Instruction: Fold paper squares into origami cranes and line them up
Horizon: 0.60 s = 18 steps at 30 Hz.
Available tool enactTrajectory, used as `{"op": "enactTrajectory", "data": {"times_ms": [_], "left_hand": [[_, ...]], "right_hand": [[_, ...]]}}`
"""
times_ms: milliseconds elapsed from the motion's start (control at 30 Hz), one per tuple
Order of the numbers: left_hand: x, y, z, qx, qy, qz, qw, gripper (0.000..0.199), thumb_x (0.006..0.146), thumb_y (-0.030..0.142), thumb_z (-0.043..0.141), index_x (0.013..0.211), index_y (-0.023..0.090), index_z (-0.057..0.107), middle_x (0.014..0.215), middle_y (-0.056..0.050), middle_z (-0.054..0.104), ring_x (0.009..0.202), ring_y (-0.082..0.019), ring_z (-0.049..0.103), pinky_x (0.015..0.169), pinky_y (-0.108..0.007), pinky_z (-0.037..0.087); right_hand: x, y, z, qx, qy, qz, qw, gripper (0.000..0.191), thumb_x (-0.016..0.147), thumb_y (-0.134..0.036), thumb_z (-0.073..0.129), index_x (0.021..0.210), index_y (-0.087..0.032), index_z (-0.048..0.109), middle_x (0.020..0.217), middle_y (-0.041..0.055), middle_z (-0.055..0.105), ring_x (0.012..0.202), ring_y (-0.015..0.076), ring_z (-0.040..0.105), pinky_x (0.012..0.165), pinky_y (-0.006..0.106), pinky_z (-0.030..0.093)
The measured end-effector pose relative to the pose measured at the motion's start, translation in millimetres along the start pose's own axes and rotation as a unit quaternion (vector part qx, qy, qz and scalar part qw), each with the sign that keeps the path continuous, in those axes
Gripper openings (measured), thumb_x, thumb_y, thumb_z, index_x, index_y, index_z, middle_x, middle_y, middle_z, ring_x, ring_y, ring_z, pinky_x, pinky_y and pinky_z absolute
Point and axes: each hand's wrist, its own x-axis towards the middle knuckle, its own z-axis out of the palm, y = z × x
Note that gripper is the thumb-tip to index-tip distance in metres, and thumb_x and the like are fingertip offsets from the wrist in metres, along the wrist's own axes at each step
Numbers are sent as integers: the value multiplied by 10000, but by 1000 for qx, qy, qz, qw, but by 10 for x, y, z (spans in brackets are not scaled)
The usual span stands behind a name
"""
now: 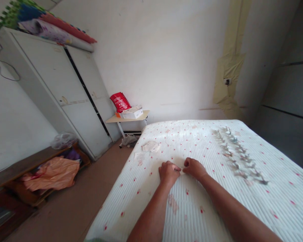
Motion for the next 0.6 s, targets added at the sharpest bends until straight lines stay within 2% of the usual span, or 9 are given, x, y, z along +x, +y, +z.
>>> {"op": "enactTrajectory", "data": {"times_ms": [200,300,400,467,600], "left_hand": [[1,-14,11,-6,6,4,1000,160,708,267,585,790,350,695,937,41,637,943,-164,525,817,-268,369],[-21,-20,6,-11,7,13,1000,166,718,250,576,807,330,691,944,38,636,949,-157,521,821,-260,363],[-49,-20,-4,-14,14,17,1000,159,710,239,581,824,299,675,959,33,633,971,-160,510,833,-266,350],[-62,-15,-9,-11,20,15,1000,186,700,242,588,872,278,651,976,27,627,979,-165,504,836,-274,343],[-71,4,-10,2,19,9,1000,365,694,259,583,1058,286,573,1060,12,592,1020,-176,479,840,-283,335]], "right_hand": [[-5,15,-2,-4,0,-4,1000,177,620,-99,541,778,-168,585,711,9,606,634,116,530,518,200,286],[-26,14,-17,4,-7,-13,1000,155,653,-146,547,798,-164,596,715,12,609,640,118,535,536,203,306],[-86,-17,-16,-1,-6,-42,999,260,637,-202,600,895,-173,602,805,24,606,711,133,552,584,207,336],[-130,-40,-2,-21,5,-52,998,326,632,-192,605,957,-184,597,894,41,584,764,142,558,610,210,347],[-169,-45,39,-47,12,-61,997,320,670,-204,579,989,-203,600,965,56,535,786,146,564,614,215,350]]}}
